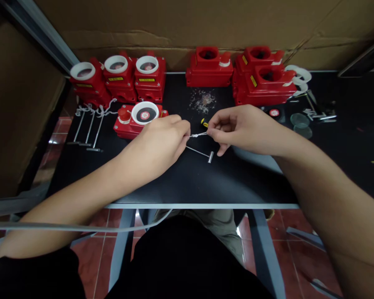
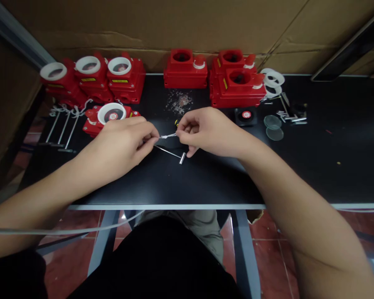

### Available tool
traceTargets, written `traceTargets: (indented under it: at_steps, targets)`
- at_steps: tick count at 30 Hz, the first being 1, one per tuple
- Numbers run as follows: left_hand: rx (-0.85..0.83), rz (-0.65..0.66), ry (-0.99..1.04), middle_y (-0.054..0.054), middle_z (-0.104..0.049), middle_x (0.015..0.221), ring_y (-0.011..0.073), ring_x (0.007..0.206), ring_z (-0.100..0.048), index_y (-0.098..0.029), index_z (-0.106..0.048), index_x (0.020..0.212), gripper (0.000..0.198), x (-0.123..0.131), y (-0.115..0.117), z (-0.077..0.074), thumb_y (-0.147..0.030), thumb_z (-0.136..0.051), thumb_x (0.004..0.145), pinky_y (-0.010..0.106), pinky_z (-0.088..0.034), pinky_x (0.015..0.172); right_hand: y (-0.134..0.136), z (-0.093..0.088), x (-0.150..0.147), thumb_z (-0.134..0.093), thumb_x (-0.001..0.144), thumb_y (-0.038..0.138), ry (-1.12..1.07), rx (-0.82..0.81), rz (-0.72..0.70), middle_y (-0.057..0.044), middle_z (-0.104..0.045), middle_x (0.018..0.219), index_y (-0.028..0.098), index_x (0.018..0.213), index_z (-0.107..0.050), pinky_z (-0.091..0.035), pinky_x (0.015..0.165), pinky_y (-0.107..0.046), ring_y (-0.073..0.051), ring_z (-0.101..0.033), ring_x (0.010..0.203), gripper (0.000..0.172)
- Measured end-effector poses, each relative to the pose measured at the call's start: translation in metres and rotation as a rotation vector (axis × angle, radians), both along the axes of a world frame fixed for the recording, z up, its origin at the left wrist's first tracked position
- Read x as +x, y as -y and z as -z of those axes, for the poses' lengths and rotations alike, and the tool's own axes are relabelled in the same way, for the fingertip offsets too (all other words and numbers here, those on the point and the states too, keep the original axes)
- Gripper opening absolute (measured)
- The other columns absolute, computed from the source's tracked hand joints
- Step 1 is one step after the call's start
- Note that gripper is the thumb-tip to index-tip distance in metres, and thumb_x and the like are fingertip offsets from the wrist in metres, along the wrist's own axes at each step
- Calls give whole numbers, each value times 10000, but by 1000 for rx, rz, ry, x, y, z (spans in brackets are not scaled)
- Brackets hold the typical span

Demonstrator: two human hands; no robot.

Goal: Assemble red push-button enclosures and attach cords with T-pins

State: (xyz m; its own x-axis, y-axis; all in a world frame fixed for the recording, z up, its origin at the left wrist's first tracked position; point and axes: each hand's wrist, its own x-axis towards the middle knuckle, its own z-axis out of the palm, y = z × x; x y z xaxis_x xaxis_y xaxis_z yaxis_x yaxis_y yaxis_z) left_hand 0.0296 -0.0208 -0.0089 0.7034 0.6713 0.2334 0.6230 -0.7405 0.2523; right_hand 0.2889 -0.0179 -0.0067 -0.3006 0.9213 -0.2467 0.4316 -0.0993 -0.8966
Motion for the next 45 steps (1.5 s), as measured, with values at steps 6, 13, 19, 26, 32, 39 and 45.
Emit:
traceTargets:
  at_steps: [6,13,19,26,32,39,45]
  targets:
    - [-17,13,-39,59,-720,880,246,825,-713,-172,-716,953,217,1,0,-3,-91,-572,1092,342,-481,776,4,-6,-2,-840,902,-78,32,32,-59,35,-723,598,201,778,-762,-520,484,-207,-119,-751,487,315]
    - [-37,18,-65,67,-769,968,262,883,-755,-166,-805,1138,261,2,3,-5,-60,-575,1074,356,-520,816,4,-1,-1,-827,916,-41,44,76,-84,39,-730,600,236,780,-766,-497,453,-230,-137,-753,481,315]
    - [-29,19,-71,73,-763,962,275,895,-768,-158,-831,1187,294,0,2,-4,-74,-567,1088,385,-562,858,5,-3,-1,-835,913,-38,55,78,-78,36,-731,599,234,785,-756,-493,456,-236,-148,-758,489,311]
    - [-26,14,-94,84,-788,965,270,887,-770,-159,-819,1148,298,0,1,-6,-67,-542,1094,376,-551,843,8,-4,-3,-808,909,-28,60,77,-79,40,-733,603,230,788,-745,-480,471,-225,-133,-756,499,291]
    - [-39,-19,-108,89,-806,960,273,927,-785,-164,-768,1019,240,-2,-5,-4,-146,-566,1148,354,-542,846,5,-3,7,-867,939,137,75,49,-106,35,-762,618,228,853,-801,-548,535,-260,-169,-789,527,141]
    - [-26,-8,-198,79,-789,933,250,846,-756,-166,-752,964,259,-1,-3,-6,-58,-559,1099,342,-502,779,6,3,0,-762,815,23,195,223,-215,89,-669,578,227,740,-691,-468,558,-254,-134,-730,490,228]
    - [-15,-4,-274,79,-799,919,266,847,-777,-164,-757,969,249,1,-1,-8,15,-590,1017,351,-506,762,7,8,-3,-731,775,5,248,401,-255,95,-624,626,234,716,-622,-458,563,-257,-118,-711,491,261]
